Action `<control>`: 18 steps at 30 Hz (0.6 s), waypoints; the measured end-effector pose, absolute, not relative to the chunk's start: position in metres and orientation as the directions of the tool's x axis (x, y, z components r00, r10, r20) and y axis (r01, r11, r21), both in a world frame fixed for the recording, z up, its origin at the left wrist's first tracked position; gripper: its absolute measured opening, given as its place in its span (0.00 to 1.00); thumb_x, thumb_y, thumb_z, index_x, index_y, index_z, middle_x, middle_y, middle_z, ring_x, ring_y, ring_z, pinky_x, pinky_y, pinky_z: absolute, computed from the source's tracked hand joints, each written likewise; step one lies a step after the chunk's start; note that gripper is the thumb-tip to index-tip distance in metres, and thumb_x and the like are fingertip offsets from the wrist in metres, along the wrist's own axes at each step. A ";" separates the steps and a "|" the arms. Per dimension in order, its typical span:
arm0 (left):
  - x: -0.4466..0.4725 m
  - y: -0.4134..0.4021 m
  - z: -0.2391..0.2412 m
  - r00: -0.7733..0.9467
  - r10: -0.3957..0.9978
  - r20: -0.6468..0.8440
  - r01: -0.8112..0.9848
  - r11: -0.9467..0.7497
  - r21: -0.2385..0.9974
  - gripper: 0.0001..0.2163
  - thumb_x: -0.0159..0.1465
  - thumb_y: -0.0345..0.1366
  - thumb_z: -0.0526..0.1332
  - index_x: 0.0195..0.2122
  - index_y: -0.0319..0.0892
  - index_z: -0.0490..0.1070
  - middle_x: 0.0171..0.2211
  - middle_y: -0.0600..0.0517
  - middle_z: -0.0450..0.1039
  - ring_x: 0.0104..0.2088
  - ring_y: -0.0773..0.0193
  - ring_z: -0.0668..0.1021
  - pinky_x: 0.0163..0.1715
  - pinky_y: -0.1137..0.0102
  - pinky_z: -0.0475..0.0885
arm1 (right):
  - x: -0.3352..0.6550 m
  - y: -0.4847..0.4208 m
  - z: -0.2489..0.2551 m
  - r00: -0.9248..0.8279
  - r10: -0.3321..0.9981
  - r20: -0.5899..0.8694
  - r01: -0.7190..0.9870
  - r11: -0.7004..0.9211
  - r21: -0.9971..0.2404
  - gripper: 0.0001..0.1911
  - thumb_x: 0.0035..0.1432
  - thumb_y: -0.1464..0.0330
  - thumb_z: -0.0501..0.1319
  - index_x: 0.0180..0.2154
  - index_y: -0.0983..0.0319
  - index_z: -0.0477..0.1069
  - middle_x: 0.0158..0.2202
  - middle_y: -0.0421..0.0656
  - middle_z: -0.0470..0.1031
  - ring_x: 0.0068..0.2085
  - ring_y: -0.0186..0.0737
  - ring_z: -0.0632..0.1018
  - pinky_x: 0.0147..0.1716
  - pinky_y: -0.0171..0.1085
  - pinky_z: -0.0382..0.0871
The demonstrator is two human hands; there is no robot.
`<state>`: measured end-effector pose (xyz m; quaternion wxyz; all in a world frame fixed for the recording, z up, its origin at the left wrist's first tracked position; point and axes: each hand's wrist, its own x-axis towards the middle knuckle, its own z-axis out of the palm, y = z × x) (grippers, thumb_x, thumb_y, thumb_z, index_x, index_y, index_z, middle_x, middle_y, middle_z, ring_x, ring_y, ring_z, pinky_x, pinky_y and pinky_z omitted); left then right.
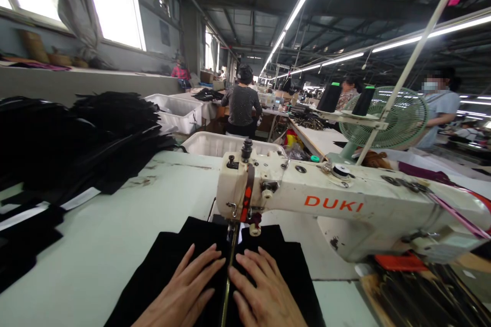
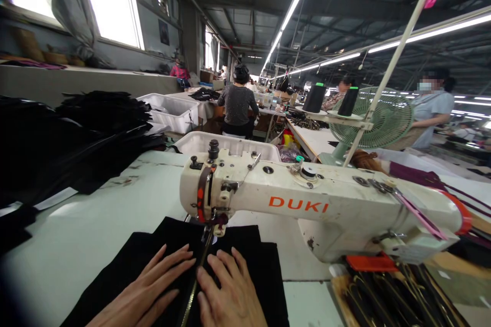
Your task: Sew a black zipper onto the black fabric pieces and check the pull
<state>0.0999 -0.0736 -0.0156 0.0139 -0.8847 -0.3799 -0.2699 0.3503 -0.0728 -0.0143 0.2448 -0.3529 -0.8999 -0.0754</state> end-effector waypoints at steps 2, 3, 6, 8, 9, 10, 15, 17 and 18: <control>0.101 -0.073 -0.012 0.626 0.623 0.470 0.649 -0.750 0.130 0.28 0.73 0.34 0.50 0.72 0.57 0.43 0.65 0.54 0.62 0.61 0.54 0.69 0.56 0.59 0.70 | 0.350 -0.073 -0.013 -0.634 0.591 0.499 0.671 0.741 -0.025 0.19 0.68 0.67 0.56 0.59 0.58 0.67 0.55 0.44 0.75 0.55 0.46 0.75 0.57 0.48 0.71; 0.101 -0.072 -0.010 0.643 0.609 0.464 0.640 -0.760 0.110 0.28 0.73 0.33 0.51 0.71 0.58 0.44 0.65 0.55 0.62 0.61 0.54 0.70 0.57 0.59 0.69 | 0.350 -0.074 -0.011 -0.635 0.591 0.497 0.671 0.741 -0.025 0.19 0.69 0.66 0.56 0.60 0.58 0.67 0.55 0.44 0.75 0.55 0.46 0.75 0.57 0.48 0.71; 0.099 -0.068 0.002 0.671 0.617 0.411 0.632 -0.766 0.116 0.26 0.72 0.35 0.54 0.70 0.58 0.51 0.64 0.54 0.64 0.60 0.54 0.71 0.60 0.59 0.67 | 0.350 -0.077 -0.003 -0.646 0.608 0.462 0.665 0.745 -0.052 0.19 0.68 0.66 0.56 0.59 0.57 0.67 0.56 0.45 0.74 0.57 0.46 0.74 0.59 0.48 0.69; 0.099 -0.066 0.013 0.678 0.663 0.316 0.643 -0.744 0.181 0.24 0.72 0.35 0.55 0.67 0.59 0.58 0.62 0.54 0.66 0.60 0.53 0.71 0.61 0.57 0.66 | 0.350 -0.081 0.006 -0.642 0.640 0.422 0.668 0.737 -0.102 0.18 0.69 0.66 0.56 0.58 0.56 0.68 0.57 0.46 0.72 0.58 0.46 0.72 0.60 0.49 0.66; 0.100 -0.064 0.019 0.684 0.683 0.257 0.646 -0.730 0.223 0.23 0.72 0.34 0.55 0.66 0.59 0.61 0.62 0.54 0.67 0.60 0.53 0.71 0.61 0.55 0.66 | 0.350 -0.083 0.011 -0.638 0.656 0.403 0.668 0.732 -0.133 0.17 0.69 0.66 0.56 0.57 0.56 0.69 0.57 0.47 0.71 0.59 0.46 0.71 0.61 0.50 0.65; 0.101 -0.063 0.024 0.684 0.700 0.206 0.649 -0.713 0.267 0.22 0.72 0.32 0.54 0.65 0.59 0.62 0.62 0.54 0.67 0.61 0.52 0.70 0.62 0.54 0.64 | 0.350 -0.084 0.015 -0.638 0.668 0.383 0.665 0.729 -0.164 0.16 0.69 0.67 0.56 0.56 0.56 0.70 0.57 0.47 0.71 0.59 0.45 0.70 0.63 0.50 0.62; 0.102 -0.061 0.033 0.696 0.714 0.078 0.642 -0.668 0.377 0.22 0.73 0.31 0.52 0.65 0.58 0.63 0.63 0.53 0.64 0.63 0.53 0.64 0.64 0.51 0.56 | 0.346 -0.097 0.032 -0.708 0.655 0.265 0.592 0.754 -0.285 0.11 0.64 0.71 0.59 0.47 0.55 0.73 0.47 0.44 0.70 0.52 0.44 0.70 0.59 0.47 0.64; 0.100 -0.063 0.033 0.707 0.704 0.061 0.642 -0.676 0.363 0.22 0.73 0.32 0.52 0.65 0.58 0.61 0.64 0.52 0.62 0.64 0.53 0.63 0.65 0.51 0.54 | 0.345 -0.108 0.041 -0.756 0.627 0.186 0.560 0.767 -0.312 0.09 0.62 0.70 0.62 0.44 0.55 0.75 0.41 0.42 0.69 0.45 0.42 0.71 0.52 0.43 0.68; 0.100 -0.064 0.032 0.714 0.698 0.055 0.640 -0.683 0.352 0.22 0.73 0.33 0.53 0.66 0.58 0.60 0.64 0.52 0.61 0.64 0.52 0.62 0.65 0.51 0.53 | 0.345 -0.115 0.046 -0.792 0.593 0.145 0.526 0.783 -0.332 0.08 0.63 0.69 0.62 0.43 0.54 0.75 0.39 0.41 0.69 0.43 0.41 0.71 0.50 0.41 0.69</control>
